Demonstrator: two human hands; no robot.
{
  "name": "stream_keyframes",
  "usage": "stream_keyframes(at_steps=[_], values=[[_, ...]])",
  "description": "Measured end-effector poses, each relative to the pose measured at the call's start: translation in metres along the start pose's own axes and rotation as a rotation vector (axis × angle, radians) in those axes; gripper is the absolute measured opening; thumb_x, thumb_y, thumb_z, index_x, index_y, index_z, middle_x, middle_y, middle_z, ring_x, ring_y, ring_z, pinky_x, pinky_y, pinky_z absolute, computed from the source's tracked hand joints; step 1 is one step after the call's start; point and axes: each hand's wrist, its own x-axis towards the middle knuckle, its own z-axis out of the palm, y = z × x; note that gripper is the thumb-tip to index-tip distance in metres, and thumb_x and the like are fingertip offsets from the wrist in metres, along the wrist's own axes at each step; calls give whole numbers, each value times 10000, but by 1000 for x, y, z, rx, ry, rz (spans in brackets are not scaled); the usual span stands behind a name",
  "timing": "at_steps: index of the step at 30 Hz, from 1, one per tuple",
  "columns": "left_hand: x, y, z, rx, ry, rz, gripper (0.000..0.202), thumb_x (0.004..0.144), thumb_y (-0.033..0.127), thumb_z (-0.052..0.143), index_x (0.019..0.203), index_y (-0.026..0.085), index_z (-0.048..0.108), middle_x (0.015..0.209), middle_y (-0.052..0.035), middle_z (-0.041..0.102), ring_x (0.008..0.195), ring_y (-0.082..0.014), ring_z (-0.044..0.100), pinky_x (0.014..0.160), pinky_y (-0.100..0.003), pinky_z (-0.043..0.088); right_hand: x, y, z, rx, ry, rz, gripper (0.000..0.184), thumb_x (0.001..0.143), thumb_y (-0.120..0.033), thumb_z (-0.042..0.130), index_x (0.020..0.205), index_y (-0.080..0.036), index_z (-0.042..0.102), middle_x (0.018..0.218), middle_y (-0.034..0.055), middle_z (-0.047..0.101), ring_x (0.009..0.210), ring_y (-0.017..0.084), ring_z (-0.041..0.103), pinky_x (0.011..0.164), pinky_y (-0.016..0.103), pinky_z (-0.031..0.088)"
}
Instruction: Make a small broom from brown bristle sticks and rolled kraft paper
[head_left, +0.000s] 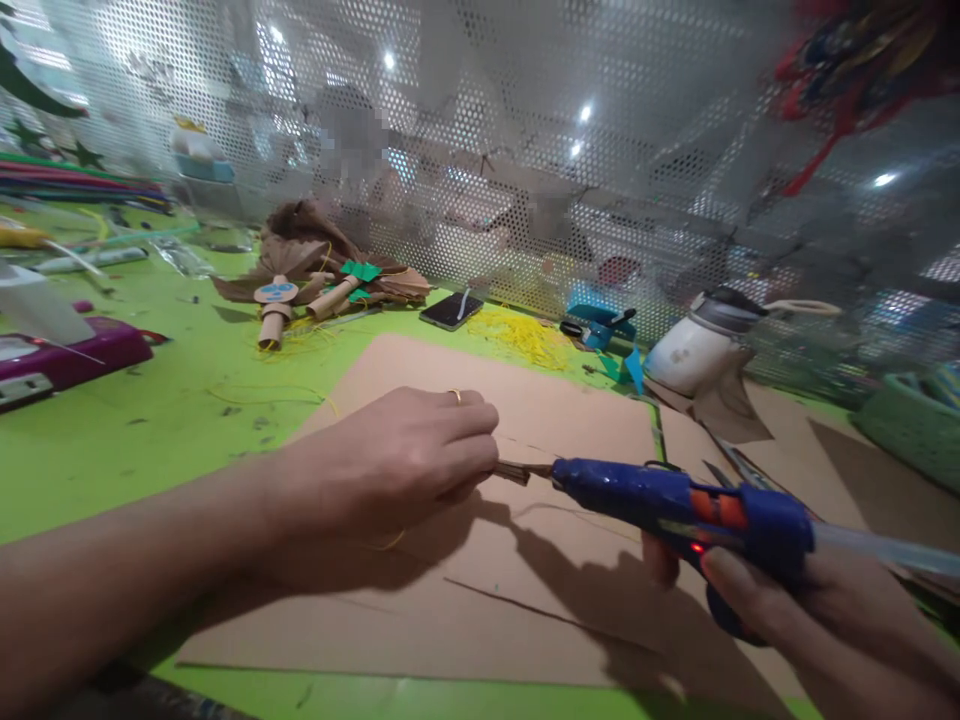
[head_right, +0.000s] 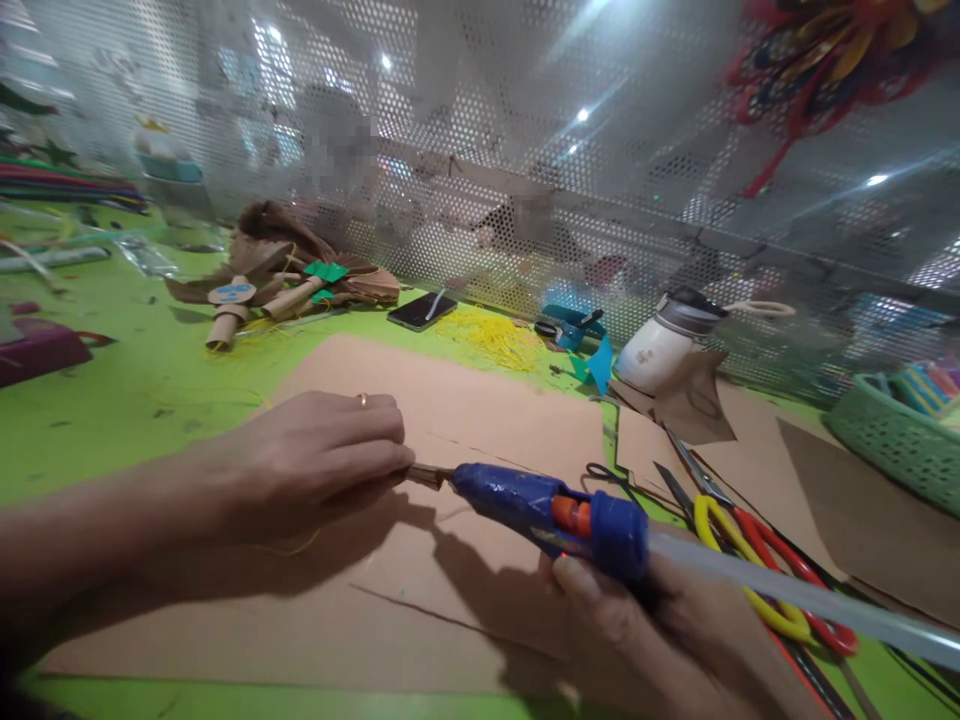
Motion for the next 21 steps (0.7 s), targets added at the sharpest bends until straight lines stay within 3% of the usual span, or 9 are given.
stream_keyframes(at_steps=[4, 10, 14, 19, 21], values=[[1, 5, -5, 139, 41, 135, 258, 929, 130, 391, 775, 143, 598, 765, -69, 565, 685, -178, 466, 616, -308, 413, -4, 8, -4, 26, -75, -10, 275, 848, -444, 526, 795, -284, 743, 550, -28, 673, 360, 142, 577, 315, 178, 482], [1, 11, -3, 144, 123, 138, 297, 937, 142, 375, 732, 153, 591, 790, -84, 595, 770, -195, 515, 709, -334, 471, -10, 9, -6, -75, -73, 58, 301, 833, -503, 511, 757, -303, 722, 490, -34, 613, 355, 152, 563, 312, 192, 477], [0, 12, -1, 139, 182, 116, 276, 920, 136, 403, 704, 157, 573, 792, -86, 602, 781, -196, 534, 717, -343, 483, -11, 6, -6, -139, 8, 144, 377, 819, -579, 473, 702, -314, 714, 489, -24, 595, 379, 169, 570, 320, 214, 491], [0, 12, -2, 147, 189, 110, 280, 928, 136, 392, 730, 147, 589, 772, -88, 604, 771, -196, 544, 700, -345, 493, -13, 10, -7, -92, 4, 117, 337, 780, -551, 541, 647, -298, 718, 485, -20, 633, 341, 172, 582, 273, 199, 465], [0, 13, -3, 144, 180, 109, 287, 934, 139, 378, 751, 149, 599, 767, -86, 606, 765, -194, 547, 700, -345, 498, -14, 7, -5, -70, 64, 136, 326, 772, -539, 562, 635, -285, 715, 498, -12, 647, 350, 178, 588, 273, 203, 465]])
